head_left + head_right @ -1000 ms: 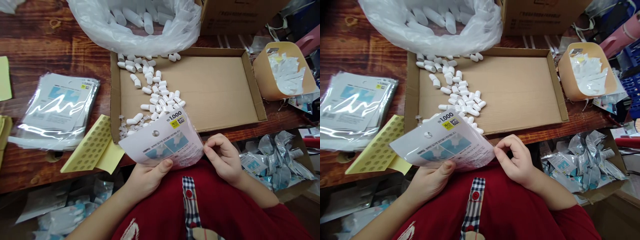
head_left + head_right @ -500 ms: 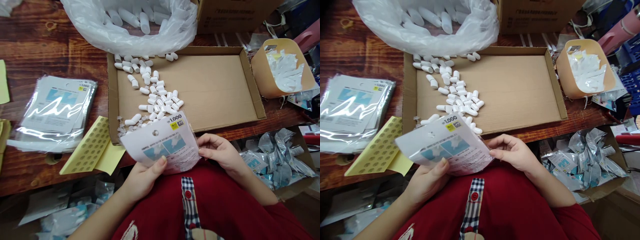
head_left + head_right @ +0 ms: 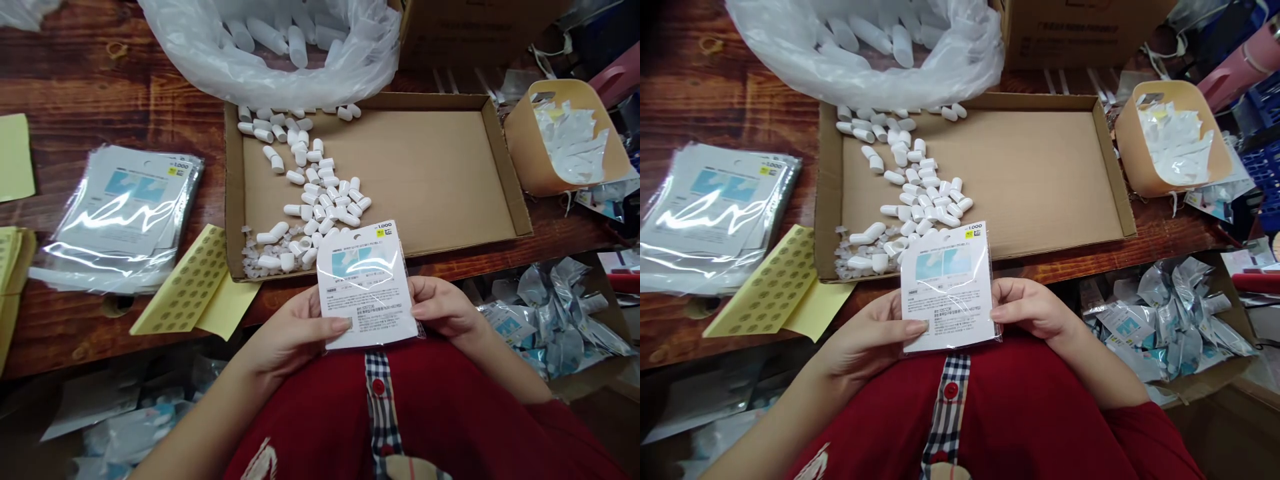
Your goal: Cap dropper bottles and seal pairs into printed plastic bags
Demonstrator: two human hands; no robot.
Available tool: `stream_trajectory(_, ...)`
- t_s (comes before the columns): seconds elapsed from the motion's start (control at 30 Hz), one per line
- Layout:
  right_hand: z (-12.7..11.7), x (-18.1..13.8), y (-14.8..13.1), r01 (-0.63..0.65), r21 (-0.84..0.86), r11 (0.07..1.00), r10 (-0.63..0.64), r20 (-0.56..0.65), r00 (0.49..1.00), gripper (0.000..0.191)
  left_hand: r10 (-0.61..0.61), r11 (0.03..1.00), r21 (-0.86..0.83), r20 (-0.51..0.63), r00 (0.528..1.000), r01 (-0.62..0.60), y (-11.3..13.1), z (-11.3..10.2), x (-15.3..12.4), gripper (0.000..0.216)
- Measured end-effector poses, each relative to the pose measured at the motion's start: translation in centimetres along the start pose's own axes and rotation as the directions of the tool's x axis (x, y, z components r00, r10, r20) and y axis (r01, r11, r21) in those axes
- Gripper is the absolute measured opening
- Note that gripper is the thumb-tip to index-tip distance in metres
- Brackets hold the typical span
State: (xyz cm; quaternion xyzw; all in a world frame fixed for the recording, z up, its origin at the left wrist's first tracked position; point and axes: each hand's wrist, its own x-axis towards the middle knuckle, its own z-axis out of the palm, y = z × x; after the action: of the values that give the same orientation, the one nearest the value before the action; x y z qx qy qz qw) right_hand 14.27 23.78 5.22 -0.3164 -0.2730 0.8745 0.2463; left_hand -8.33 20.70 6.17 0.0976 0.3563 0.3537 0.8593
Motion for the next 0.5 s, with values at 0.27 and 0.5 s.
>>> stream_trajectory(0.27, 1.4, -0.5, -0.3, 0.143, -0.644, 0.752, -0.349, -0.204, 0.915, 0.069, 0.256, 0.933, 0.312, -0.228, 0.939, -0.178, -0.8, 1.5, -1.2, 0.043)
stream_trajectory(0.5, 1.9, -1.6, -1.8, 0.083, -0.447, 0.891, -0.16, -0.137, 0.978, 0.028, 0.165, 0.933, 0.329, -0.028, 0.986, -0.147, -0.3, 0.4, -1.7, 0.041)
